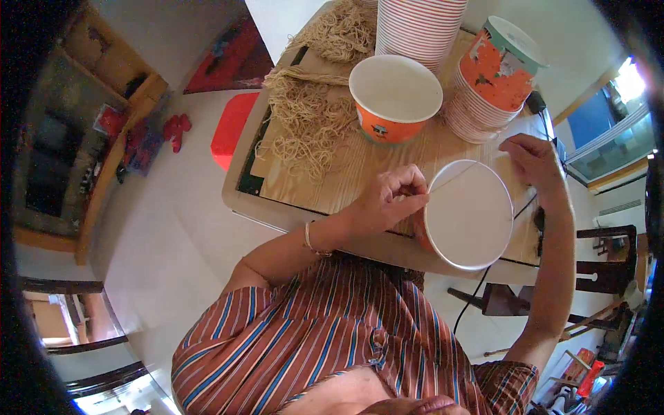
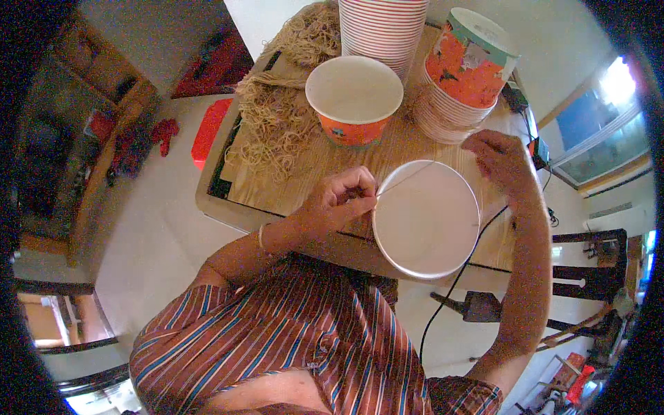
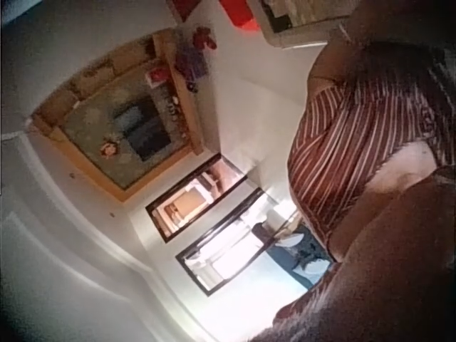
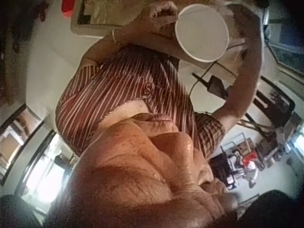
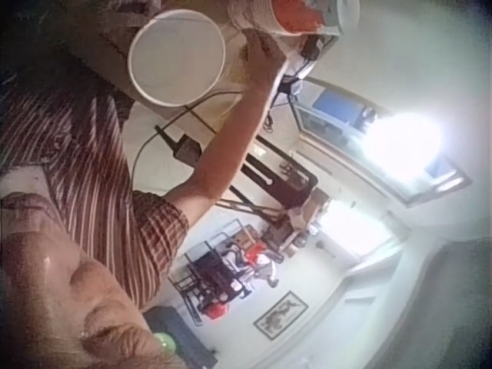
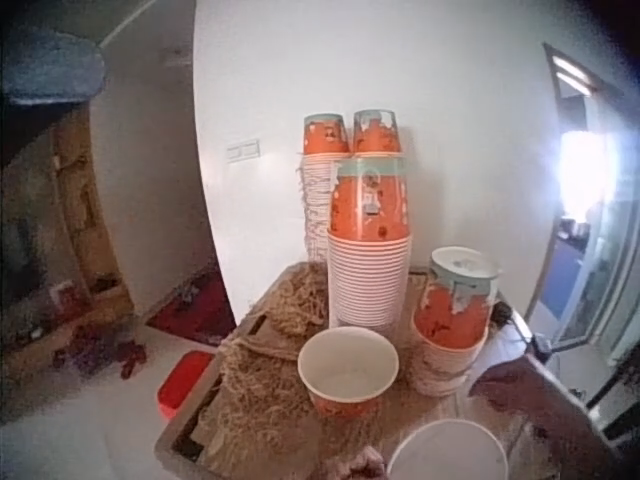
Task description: Untying and sorting rubber bands into paper cups.
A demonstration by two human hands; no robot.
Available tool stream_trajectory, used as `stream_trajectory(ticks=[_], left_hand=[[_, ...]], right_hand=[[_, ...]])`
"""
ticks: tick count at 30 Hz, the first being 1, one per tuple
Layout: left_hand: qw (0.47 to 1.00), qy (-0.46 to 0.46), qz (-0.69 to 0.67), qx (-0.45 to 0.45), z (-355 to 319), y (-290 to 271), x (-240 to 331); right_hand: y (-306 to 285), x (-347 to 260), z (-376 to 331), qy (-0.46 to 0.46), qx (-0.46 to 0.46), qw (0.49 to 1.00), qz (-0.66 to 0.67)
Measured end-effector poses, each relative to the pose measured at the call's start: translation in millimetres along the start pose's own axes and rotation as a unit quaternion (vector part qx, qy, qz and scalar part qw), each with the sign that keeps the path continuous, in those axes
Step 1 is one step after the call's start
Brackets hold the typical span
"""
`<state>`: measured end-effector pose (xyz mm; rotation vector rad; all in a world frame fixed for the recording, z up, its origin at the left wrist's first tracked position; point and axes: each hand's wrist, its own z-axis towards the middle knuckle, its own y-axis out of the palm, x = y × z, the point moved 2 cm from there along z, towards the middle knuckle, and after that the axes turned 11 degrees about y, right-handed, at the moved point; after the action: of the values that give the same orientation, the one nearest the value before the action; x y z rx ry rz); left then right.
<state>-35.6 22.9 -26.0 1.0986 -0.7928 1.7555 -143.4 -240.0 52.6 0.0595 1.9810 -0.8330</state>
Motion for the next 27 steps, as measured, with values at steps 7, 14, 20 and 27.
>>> stream_trajectory(ticks=[7, 14, 20, 27], left_hand=[[0.980, -0.119, -0.147, 0.060, 7, 7, -12], [0.965, -0.172, -0.183, 0.075, 11, 7, -9], [0.984, -0.163, -0.021, 0.069, 6, 3, 1], [0.984, -0.147, -0.087, 0.057, -5, 9, 18]], right_hand=[[27, 45, 38, 0.014, -0.085, 0.995, 0.043], [35, 67, 13, -0.013, -0.146, 0.989, -0.008], [-4, 61, -13, 0.090, -0.026, 0.995, 0.036], [-11, 30, -85, 0.136, -0.147, 0.979, -0.047]])
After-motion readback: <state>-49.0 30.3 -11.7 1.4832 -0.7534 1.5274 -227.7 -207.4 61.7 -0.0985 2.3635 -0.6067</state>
